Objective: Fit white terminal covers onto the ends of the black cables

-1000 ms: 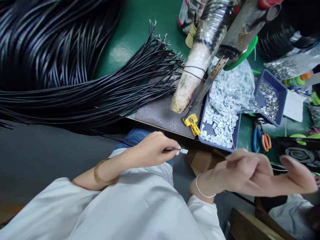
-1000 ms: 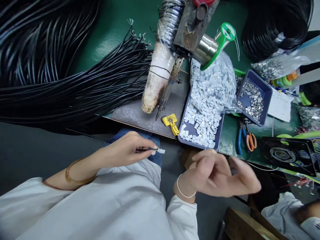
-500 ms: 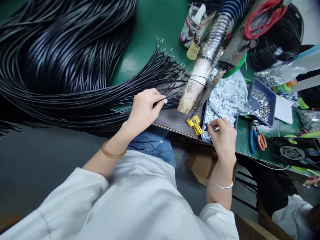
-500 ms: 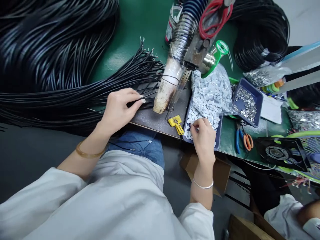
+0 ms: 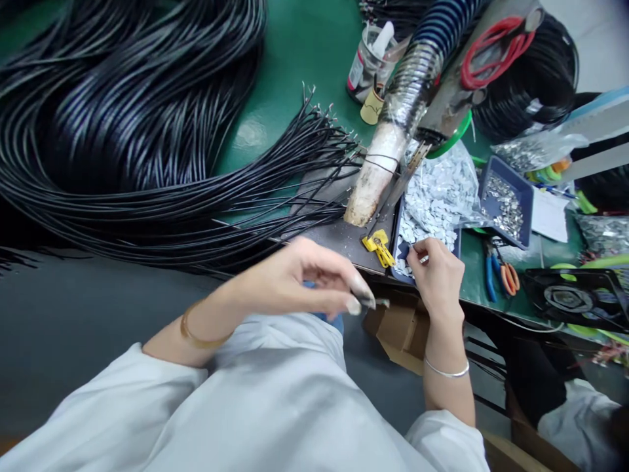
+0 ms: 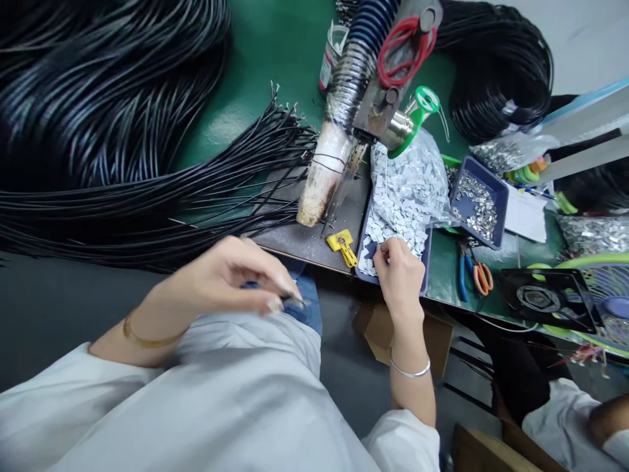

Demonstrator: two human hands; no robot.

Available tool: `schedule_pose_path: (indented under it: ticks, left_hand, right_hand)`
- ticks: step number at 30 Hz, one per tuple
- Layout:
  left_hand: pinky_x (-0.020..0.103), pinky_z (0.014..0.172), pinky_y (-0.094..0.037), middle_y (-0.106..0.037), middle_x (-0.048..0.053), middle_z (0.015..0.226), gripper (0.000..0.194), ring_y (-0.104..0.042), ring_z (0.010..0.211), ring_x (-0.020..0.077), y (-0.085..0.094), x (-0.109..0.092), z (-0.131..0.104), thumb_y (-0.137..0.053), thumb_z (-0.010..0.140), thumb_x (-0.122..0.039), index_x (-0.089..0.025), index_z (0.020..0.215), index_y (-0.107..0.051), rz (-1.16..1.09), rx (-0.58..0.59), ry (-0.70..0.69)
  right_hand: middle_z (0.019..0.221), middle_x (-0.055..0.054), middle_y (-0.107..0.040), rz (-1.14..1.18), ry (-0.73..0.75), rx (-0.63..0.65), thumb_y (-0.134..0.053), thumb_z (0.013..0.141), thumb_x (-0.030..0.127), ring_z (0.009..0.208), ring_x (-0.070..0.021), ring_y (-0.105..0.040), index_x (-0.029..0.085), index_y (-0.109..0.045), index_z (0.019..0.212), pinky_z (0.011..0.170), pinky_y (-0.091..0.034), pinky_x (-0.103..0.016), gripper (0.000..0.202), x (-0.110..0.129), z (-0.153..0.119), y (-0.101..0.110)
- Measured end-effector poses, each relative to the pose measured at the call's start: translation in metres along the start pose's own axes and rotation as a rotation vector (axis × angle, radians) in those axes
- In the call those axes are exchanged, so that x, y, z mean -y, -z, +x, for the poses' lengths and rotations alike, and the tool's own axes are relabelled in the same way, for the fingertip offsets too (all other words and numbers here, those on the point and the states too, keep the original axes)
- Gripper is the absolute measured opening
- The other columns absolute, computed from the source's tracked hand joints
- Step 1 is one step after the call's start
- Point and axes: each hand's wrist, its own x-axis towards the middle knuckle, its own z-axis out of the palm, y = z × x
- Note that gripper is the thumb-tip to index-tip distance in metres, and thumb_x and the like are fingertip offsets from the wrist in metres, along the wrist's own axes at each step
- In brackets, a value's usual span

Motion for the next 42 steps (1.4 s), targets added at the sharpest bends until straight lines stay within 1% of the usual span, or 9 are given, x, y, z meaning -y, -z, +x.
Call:
schedule_pose_path:
  ticks: [1, 4, 7, 10, 19, 25, 30, 38, 42]
  left_hand:
    - [0.021, 0.051, -0.049, -0.069, 0.003, 0.064, 0.004, -0.062, 0.054, 0.0107, -0.008, 0.003, 0.0, -0.072, 0.078, -0.017, -0.015, 0.082, -0.073, -0.034, 0.043, 0.089]
    - [0.016, 0.043, -0.037, -0.064, -0.002, 0.056, 0.007, -0.05, 0.044, 0.0056, -0.025, 0.025, 0.01, -0.063, 0.075, -0.009, -0.014, 0.081, -0.065, -0.155, -0.118, 0.232]
    - [0.015, 0.041, -0.032, -0.063, -0.003, 0.053, 0.01, -0.047, 0.042, 0.0041, -0.03, 0.043, 0.02, -0.061, 0.07, -0.006, -0.014, 0.076, -0.062, -0.172, -0.289, 0.217]
    - [0.015, 0.043, -0.034, -0.063, -0.003, 0.053, 0.008, -0.049, 0.043, 0.0045, -0.027, 0.044, 0.024, -0.062, 0.07, -0.007, -0.015, 0.072, -0.061, -0.144, -0.362, 0.19]
    - [0.02, 0.058, -0.048, -0.064, 0.0, 0.062, 0.011, -0.058, 0.057, 0.009, -0.025, 0.039, 0.022, -0.071, 0.08, -0.023, -0.013, 0.076, -0.067, -0.003, -0.36, 0.126]
    - [0.018, 0.058, -0.045, -0.061, 0.0, 0.063, 0.016, -0.055, 0.058, 0.0073, -0.034, 0.043, 0.021, -0.063, 0.088, -0.024, -0.014, 0.075, -0.062, 0.087, -0.428, 0.05]
    - [0.017, 0.038, -0.023, -0.06, -0.002, 0.056, 0.02, -0.034, 0.038, 0.0028, -0.03, 0.039, 0.018, -0.062, 0.09, -0.032, -0.015, 0.08, -0.056, -0.146, -0.45, 0.08]
    - [0.016, 0.038, -0.016, -0.06, -0.001, 0.051, 0.024, -0.028, 0.038, 0.0015, -0.023, 0.035, 0.018, -0.072, 0.082, -0.033, -0.012, 0.076, -0.059, -0.297, -0.239, 0.225]
    - [0.016, 0.038, -0.017, -0.06, -0.001, 0.05, 0.023, -0.029, 0.038, 0.0013, -0.023, 0.034, 0.017, -0.074, 0.079, -0.03, -0.012, 0.074, -0.06, -0.311, -0.204, 0.257]
  right_hand:
    - [0.074, -0.001, -0.062, 0.02, -0.018, -0.038, -0.053, 0.086, 0.02, 0.061, -0.0127, -0.052, 0.021, -0.053, 0.073, 0.058, -0.036, -0.027, 0.013, 0.0, -0.001, 0.0]
    - [0.073, 0.0, -0.063, 0.188, -0.109, -0.216, -0.057, 0.085, 0.022, 0.061, -0.0121, -0.056, 0.021, -0.055, 0.073, 0.06, -0.044, -0.027, 0.012, 0.008, -0.007, 0.006]
    - [0.08, 0.0, -0.066, 0.491, -0.199, -0.451, -0.061, 0.086, 0.025, 0.064, -0.0131, -0.065, 0.021, -0.056, 0.076, 0.059, -0.052, -0.028, 0.012, 0.036, -0.019, 0.014]
    - [0.089, -0.002, -0.07, 0.653, -0.1, -0.583, -0.067, 0.083, 0.019, 0.081, -0.0181, -0.072, 0.022, -0.06, 0.08, 0.069, -0.06, -0.035, 0.009, 0.071, -0.031, 0.015]
    - [0.098, -0.004, -0.073, 1.06, -0.096, -0.173, -0.067, 0.086, 0.021, 0.092, -0.0163, -0.071, 0.022, -0.072, 0.09, 0.075, -0.062, -0.032, 0.007, 0.094, -0.034, -0.011]
    - [0.1, -0.004, -0.074, 0.868, -0.003, -0.321, -0.066, 0.083, 0.011, 0.095, -0.0149, -0.07, 0.022, -0.071, 0.091, 0.087, -0.061, -0.033, 0.015, 0.102, -0.037, -0.014]
    - [0.103, -0.004, -0.074, 0.748, 0.078, -0.47, -0.068, 0.079, 0.003, 0.094, -0.0148, -0.071, 0.023, -0.072, 0.098, 0.087, -0.061, -0.032, 0.027, 0.101, -0.044, -0.018]
    - [0.101, -0.002, -0.073, 1.043, -0.011, -0.208, -0.067, 0.085, 0.012, 0.093, -0.0163, -0.07, 0.027, -0.074, 0.097, 0.087, -0.061, -0.038, 0.021, 0.098, -0.035, -0.005]
    - [0.101, -0.001, -0.074, 1.029, -0.007, -0.211, -0.068, 0.084, 0.012, 0.093, -0.0158, -0.07, 0.027, -0.074, 0.097, 0.086, -0.061, -0.036, 0.021, 0.1, -0.037, -0.006]
